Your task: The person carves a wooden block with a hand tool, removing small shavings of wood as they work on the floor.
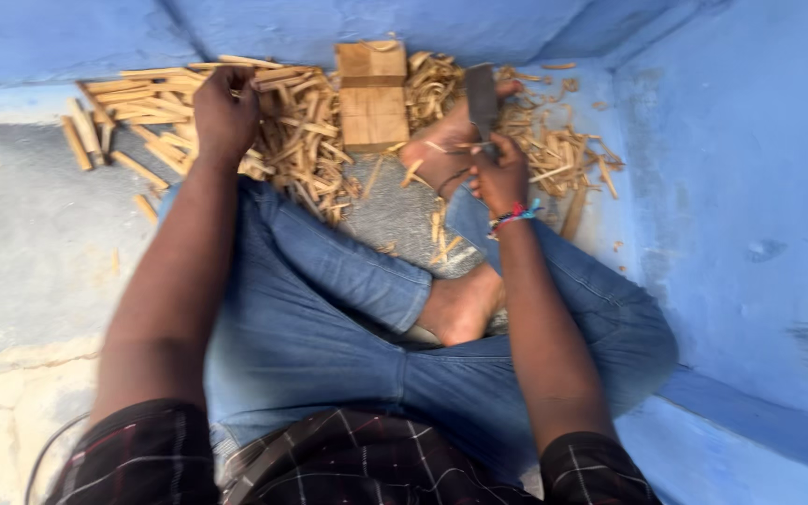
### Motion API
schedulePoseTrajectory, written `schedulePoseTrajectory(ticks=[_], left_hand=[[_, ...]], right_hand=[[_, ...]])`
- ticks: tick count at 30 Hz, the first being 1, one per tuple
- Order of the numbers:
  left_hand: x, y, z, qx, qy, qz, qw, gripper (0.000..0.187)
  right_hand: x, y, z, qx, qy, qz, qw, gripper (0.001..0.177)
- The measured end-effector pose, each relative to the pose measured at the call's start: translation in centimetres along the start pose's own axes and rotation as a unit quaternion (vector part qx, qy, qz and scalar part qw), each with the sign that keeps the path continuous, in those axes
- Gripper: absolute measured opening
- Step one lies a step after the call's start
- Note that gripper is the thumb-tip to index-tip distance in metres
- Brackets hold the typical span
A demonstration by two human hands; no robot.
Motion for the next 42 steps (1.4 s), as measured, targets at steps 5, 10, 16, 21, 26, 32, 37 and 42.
schedulePoseTrajectory(ticks=[5, 10, 16, 21, 26, 32, 37, 42], left_hand=[[5.4, 0.1, -2.6, -0.043, 0.003, 0.077, 0.996, 0.013], [4.6, 0.6, -3.2, 0.032, -0.063, 0.115, 0.991, 0.017], [2.0, 0.4, -3.5, 0.121, -0.201, 0.142, 0.962, 0.021], [2.3, 0.1, -4.6, 0.144, -0.258, 0.183, 0.938, 0.033], [3.9, 0.7, -4.6, 0.131, -0.232, 0.233, 0.935, 0.022], [5.3, 1.3, -3.5, 0.02, -0.15, 0.174, 0.973, 0.015], [6.3, 1.4, -3.3, -0.052, -0.048, 0.066, 0.995, 0.011], [6.5, 1.0, -5.6, 0.072, 0.231, 0.156, 0.958, 0.02]], right_hand=[[1.2, 0.9, -0.2, -0.002, -0.016, 0.006, 1.0, 0.034], [2.2, 2.0, -0.6, -0.022, 0.031, -0.007, 0.999, 0.037], [3.3, 2.7, -1.0, -0.03, 0.086, 0.017, 0.996, 0.038], [3.1, 2.4, -0.9, -0.028, 0.071, 0.006, 0.997, 0.04], [3.3, 2.7, -0.7, -0.013, 0.055, -0.002, 0.998, 0.039], [2.7, 1.8, -0.7, -0.015, 0.046, -0.036, 0.998, 0.039], [1.0, 0.4, -0.1, -0.006, 0.024, -0.001, 1.0, 0.042], [0.3, -0.3, 0.0, -0.001, 0.02, 0.019, 1.0, 0.041]])
Point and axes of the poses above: each hand's wrist, its own y-axis away from the middle knuckle, its own z-axis out of the back of the hand, x = y × z, the point moved 7 cm from there along -y, towards the middle knuckle, and after that the axes turned 9 degrees about x, right-handed, at the moved point
